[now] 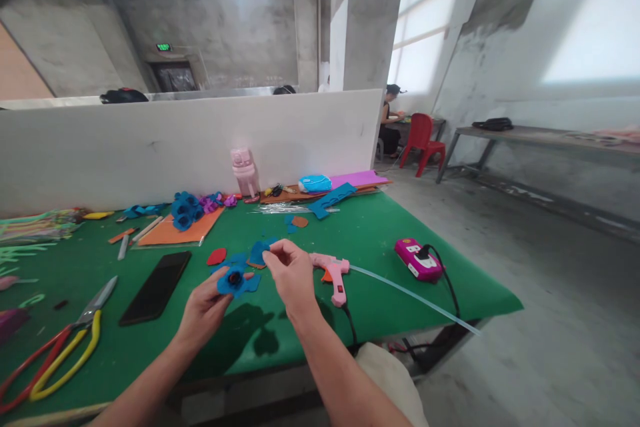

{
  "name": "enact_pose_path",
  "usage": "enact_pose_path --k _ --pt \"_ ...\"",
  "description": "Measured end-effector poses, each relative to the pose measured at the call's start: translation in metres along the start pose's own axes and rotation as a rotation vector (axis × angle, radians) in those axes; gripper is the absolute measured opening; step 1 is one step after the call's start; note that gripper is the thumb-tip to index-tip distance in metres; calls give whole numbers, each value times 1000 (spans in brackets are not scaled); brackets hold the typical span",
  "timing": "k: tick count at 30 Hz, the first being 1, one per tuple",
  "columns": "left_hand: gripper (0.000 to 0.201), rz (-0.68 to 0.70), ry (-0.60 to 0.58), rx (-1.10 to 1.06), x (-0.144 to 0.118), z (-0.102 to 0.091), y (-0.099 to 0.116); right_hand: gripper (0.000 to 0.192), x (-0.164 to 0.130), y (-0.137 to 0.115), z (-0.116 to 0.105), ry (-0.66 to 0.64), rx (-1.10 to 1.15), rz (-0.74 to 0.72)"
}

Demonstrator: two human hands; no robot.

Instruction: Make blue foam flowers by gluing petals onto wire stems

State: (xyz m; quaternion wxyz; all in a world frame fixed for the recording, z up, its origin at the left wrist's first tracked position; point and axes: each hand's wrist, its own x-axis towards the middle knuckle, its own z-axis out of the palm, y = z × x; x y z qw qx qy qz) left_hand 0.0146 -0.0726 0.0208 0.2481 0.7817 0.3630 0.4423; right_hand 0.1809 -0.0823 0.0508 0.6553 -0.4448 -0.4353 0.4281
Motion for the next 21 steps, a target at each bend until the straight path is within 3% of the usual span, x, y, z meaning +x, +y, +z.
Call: enact_pose_path --k 3,7,11,21 --pt "20 -43 11 -10 -1 3 0 13 -3 2 4 1 8 -4" --pt "25 -221 32 -75 -2 8 5 12 -3 5 6 11 -47 -21" --pt "29 -364 -29 -200 0 11 12 10 -2 8 5 22 -133 -38" --pt "27 -447 -134 -462 0 16 10 9 1 19 6 2 -247 -32"
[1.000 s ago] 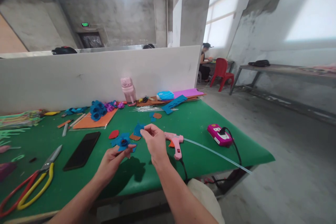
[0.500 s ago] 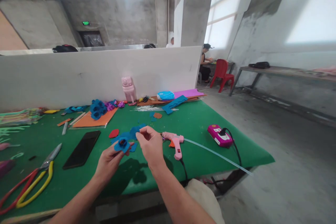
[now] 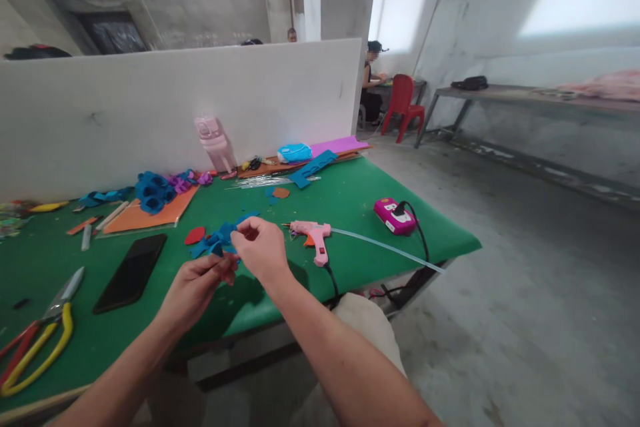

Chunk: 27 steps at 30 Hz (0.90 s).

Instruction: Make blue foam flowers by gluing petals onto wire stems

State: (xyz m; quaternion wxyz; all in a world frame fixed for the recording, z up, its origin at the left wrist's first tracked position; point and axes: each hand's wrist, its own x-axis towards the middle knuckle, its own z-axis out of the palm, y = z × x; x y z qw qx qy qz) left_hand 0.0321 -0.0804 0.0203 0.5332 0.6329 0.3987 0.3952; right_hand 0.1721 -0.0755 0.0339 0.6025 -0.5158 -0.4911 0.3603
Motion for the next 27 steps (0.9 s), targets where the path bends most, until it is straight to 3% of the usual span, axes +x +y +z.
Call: enact_pose_path --k 13,27 --pt "22 -11 19 -83 0 0 -1 7 -3 0 2 -22 15 4" --pt "28 82 37 119 2 -3 -5 5 -3 0 5 -81 207 77"
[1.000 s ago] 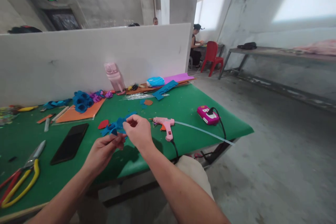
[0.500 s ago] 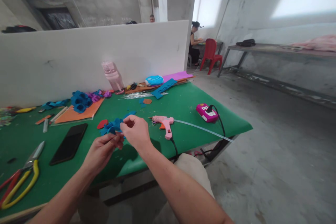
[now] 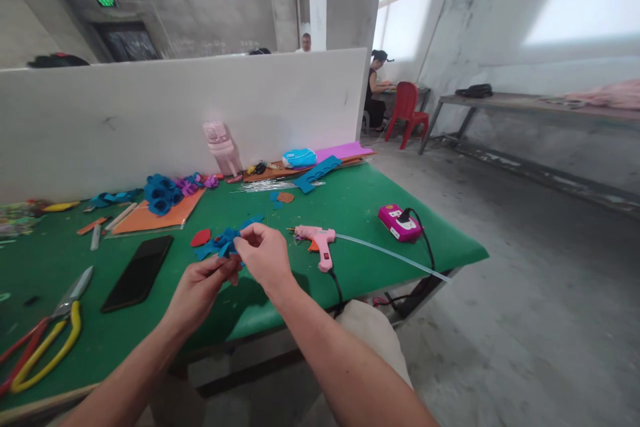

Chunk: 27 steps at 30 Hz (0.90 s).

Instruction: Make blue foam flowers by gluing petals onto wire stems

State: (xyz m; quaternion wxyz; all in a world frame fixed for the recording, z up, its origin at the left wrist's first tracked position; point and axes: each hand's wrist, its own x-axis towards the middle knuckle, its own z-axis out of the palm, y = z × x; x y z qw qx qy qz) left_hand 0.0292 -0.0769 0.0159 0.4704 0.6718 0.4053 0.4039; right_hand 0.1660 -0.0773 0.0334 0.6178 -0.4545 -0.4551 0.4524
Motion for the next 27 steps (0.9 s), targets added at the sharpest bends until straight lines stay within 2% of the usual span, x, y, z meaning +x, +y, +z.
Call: enact_pose_path --k 10,27 --pt "32 7 -12 43 -1 0 5 7 -5 -12 3 -8 167 100" --pt "32 13 -9 35 -2 1 7 5 -7 -16 3 -32 163 105"
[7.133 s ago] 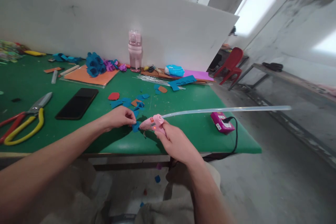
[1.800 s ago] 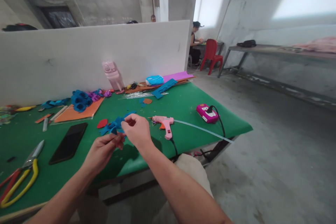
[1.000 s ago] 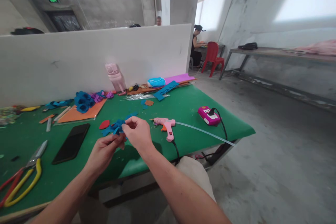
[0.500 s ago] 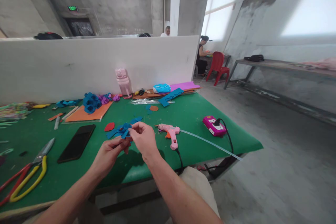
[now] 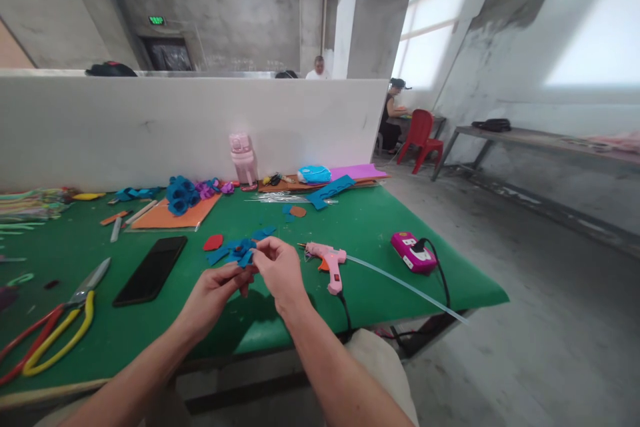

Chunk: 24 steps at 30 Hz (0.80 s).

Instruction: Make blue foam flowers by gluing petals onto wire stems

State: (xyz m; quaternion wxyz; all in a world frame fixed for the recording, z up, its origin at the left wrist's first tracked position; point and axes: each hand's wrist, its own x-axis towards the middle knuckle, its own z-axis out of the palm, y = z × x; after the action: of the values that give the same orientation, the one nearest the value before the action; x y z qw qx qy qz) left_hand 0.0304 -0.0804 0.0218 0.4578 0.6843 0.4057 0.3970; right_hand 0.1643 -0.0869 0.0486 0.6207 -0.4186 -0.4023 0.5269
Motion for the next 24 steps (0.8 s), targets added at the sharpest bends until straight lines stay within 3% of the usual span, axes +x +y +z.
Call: enact_pose_path --k 24 --pt "33 19 77 -8 -2 2 8 7 -2 2 0 -49 -2 -30"
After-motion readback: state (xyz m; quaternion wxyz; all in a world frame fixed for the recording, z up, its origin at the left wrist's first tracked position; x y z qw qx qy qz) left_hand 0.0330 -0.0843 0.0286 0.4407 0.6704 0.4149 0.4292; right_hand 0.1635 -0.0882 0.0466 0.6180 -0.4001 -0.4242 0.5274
